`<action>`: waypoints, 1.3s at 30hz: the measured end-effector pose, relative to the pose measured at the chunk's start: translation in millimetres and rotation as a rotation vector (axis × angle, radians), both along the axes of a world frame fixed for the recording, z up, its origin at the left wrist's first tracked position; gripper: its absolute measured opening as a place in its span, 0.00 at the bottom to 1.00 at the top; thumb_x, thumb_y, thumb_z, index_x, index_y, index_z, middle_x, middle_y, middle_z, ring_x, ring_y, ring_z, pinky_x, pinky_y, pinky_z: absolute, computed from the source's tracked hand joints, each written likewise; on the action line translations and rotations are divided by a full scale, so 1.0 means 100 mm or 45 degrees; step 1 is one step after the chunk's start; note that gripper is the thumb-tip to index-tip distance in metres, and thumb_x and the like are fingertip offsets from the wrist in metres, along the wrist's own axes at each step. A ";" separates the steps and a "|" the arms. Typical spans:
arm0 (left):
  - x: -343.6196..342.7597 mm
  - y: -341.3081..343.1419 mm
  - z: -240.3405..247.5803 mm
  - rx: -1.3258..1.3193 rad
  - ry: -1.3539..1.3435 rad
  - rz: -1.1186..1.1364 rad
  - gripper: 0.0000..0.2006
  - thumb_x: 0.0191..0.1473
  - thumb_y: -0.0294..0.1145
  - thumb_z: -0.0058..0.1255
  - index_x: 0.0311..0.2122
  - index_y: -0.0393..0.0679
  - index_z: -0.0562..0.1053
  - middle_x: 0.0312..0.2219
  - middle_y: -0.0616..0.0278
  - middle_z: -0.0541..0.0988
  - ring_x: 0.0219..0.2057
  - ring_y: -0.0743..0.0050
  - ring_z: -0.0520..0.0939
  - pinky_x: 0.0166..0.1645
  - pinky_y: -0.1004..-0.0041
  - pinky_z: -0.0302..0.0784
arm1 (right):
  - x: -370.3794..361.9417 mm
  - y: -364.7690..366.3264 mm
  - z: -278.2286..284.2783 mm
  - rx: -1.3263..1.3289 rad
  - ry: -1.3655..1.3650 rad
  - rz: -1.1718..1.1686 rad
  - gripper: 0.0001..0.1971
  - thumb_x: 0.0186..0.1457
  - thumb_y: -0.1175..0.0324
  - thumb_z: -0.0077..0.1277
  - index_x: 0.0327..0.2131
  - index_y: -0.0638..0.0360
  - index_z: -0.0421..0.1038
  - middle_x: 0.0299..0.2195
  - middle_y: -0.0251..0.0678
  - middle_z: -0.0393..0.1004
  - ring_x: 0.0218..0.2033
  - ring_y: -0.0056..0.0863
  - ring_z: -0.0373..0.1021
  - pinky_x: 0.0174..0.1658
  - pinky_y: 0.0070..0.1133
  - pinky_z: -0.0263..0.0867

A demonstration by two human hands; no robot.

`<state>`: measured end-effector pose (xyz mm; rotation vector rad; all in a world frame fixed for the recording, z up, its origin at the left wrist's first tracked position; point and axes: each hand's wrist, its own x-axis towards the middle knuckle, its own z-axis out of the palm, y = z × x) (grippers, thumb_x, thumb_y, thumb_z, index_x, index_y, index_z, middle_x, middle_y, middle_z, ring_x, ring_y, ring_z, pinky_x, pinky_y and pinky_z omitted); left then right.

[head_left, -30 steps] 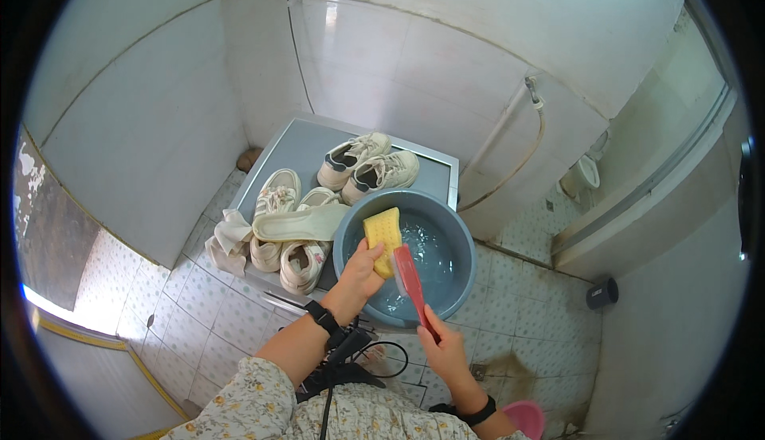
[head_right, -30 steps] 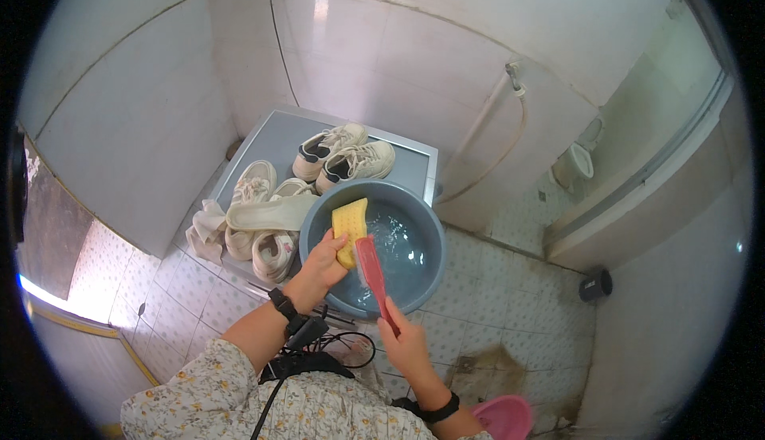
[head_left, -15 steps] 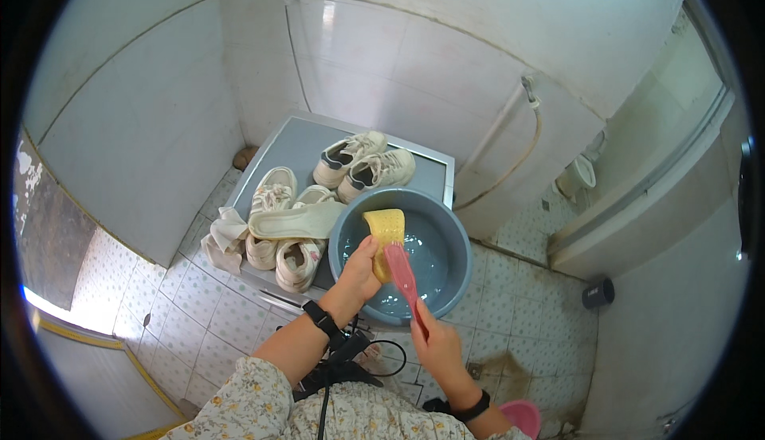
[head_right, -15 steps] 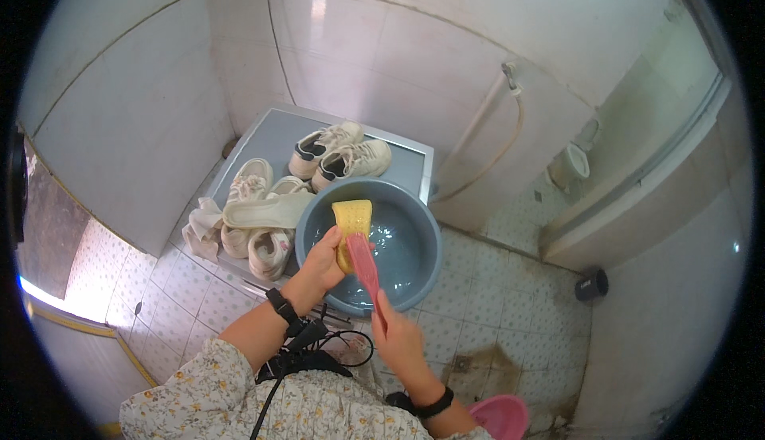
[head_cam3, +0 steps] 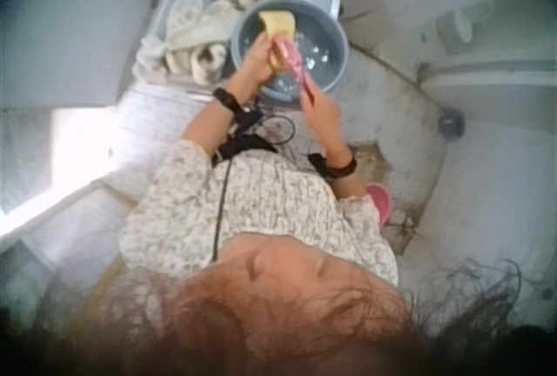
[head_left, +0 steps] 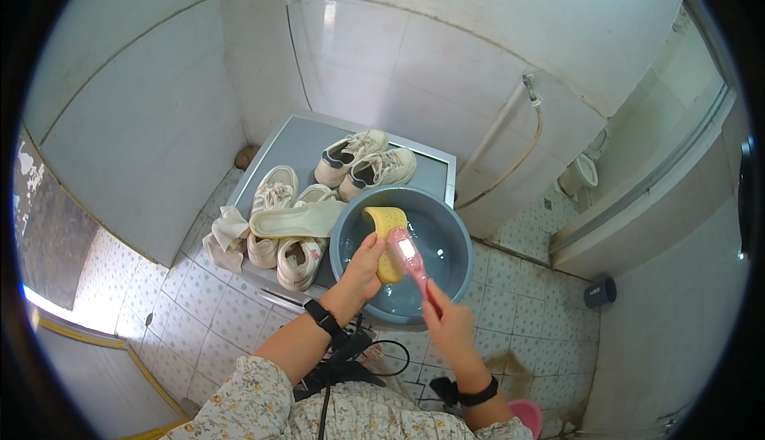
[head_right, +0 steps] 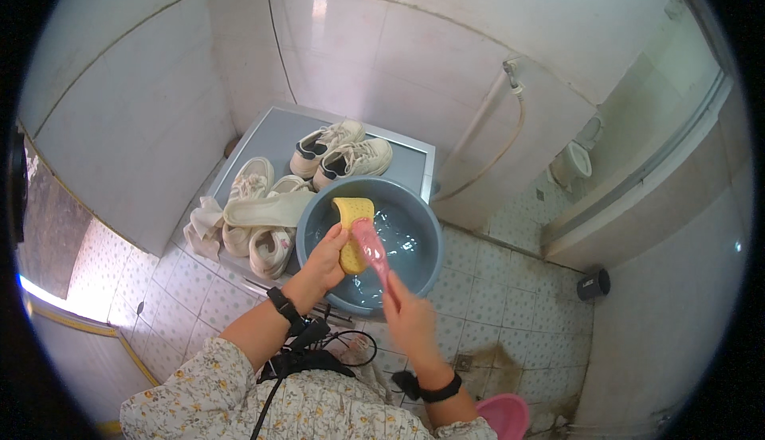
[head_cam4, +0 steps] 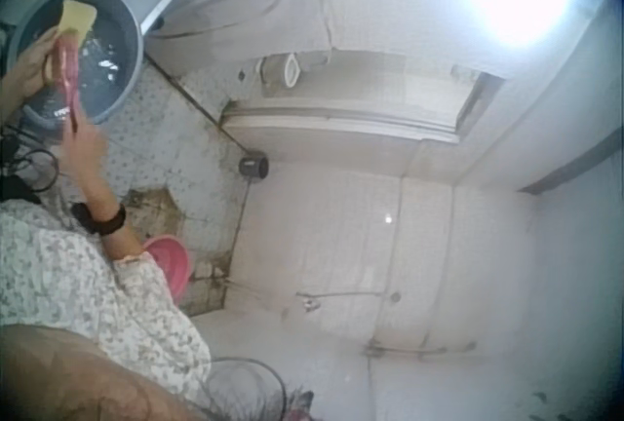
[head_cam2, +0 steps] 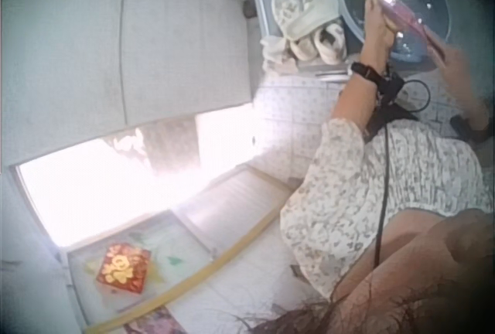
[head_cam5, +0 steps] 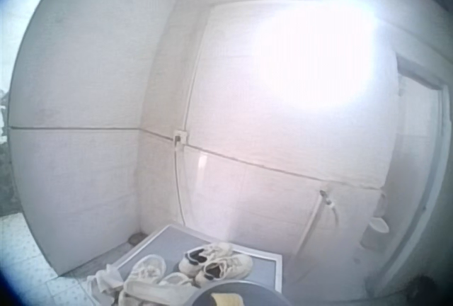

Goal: The person cleans a shoe insole by hand using a brush and a basin of water.

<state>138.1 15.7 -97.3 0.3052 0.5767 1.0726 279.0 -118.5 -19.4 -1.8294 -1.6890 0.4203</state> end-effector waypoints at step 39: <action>-0.08 -0.04 0.10 0.056 -0.265 -0.159 0.24 0.51 0.23 0.38 0.56 0.47 0.62 0.45 0.60 0.71 0.45 0.62 0.74 0.46 0.65 0.73 | -0.13 -0.08 -0.20 0.036 0.280 0.078 0.20 0.53 0.65 0.50 0.50 0.54 0.69 0.27 0.49 0.74 0.27 0.46 0.73 0.29 0.30 0.67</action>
